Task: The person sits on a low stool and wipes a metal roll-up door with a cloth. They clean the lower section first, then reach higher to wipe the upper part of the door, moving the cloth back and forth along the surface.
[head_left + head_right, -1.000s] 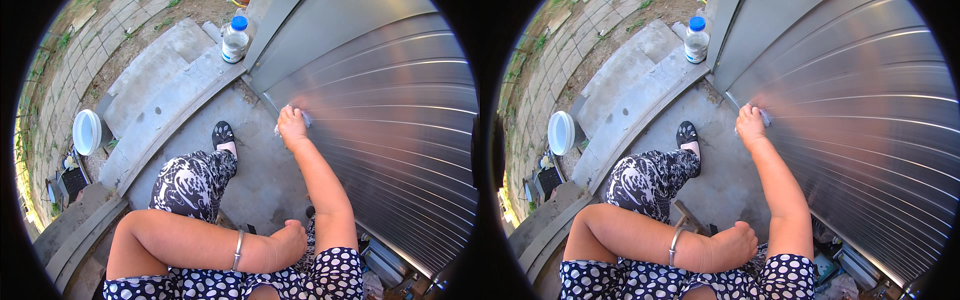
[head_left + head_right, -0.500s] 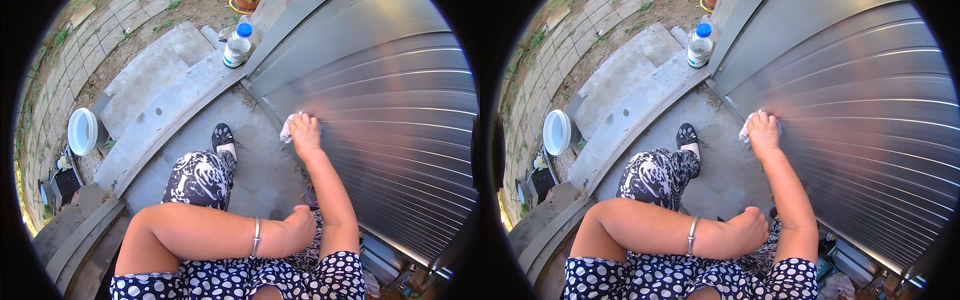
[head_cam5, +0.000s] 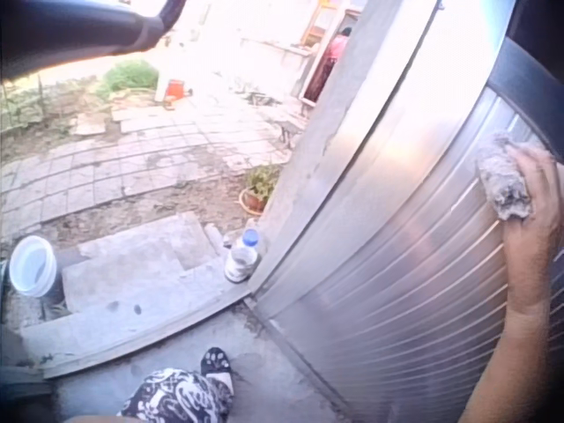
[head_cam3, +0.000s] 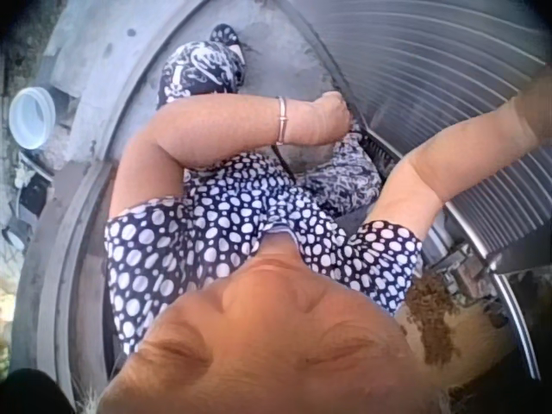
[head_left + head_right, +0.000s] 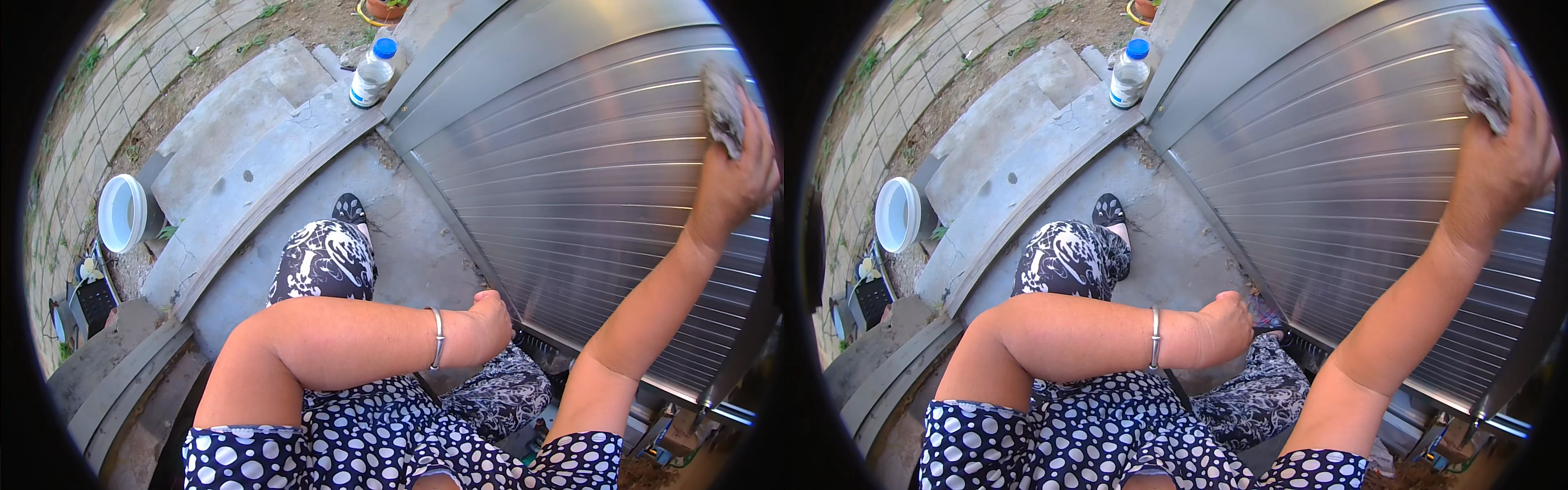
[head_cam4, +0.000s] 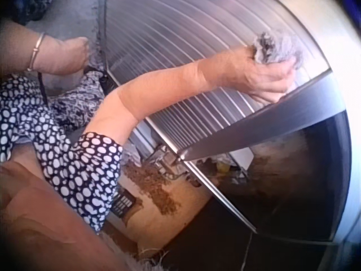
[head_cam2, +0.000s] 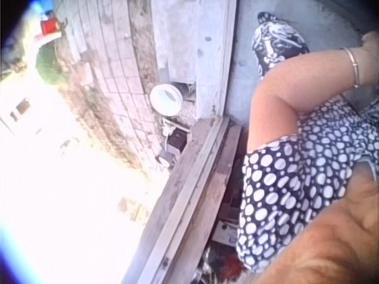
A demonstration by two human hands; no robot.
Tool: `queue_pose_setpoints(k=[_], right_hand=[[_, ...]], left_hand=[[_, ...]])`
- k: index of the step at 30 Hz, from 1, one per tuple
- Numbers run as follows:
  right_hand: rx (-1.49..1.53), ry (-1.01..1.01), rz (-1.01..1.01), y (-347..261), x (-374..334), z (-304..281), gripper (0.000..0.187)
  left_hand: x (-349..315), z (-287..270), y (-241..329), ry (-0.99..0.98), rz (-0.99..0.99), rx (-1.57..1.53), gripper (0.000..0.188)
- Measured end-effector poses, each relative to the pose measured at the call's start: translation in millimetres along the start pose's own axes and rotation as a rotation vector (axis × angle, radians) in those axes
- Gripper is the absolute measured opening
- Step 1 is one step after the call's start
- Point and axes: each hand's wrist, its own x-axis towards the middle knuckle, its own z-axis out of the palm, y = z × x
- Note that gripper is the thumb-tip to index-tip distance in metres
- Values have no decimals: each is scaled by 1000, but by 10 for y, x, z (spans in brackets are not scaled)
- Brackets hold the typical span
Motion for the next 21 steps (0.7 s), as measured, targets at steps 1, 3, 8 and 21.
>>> queue_pose_setpoints(k=[1, 3, 8, 21], right_hand=[[-13, -57, 11, -110, -43, 50, 52], [-48, -162, 49, -495, -96, 123, 56], [122, -275, 68, -1199, -371, 383, 53], [389, -509, -206, -2560, -1490, 1108, 18]], left_hand=[[-4, 16, 7, -6, 1, 3, 31], [15, 61, 30, -30, 10, 8, 31], [3, 98, 23, -124, 47, 16, 34], [-214, 58, 95, -11, 29, 64, 28]])
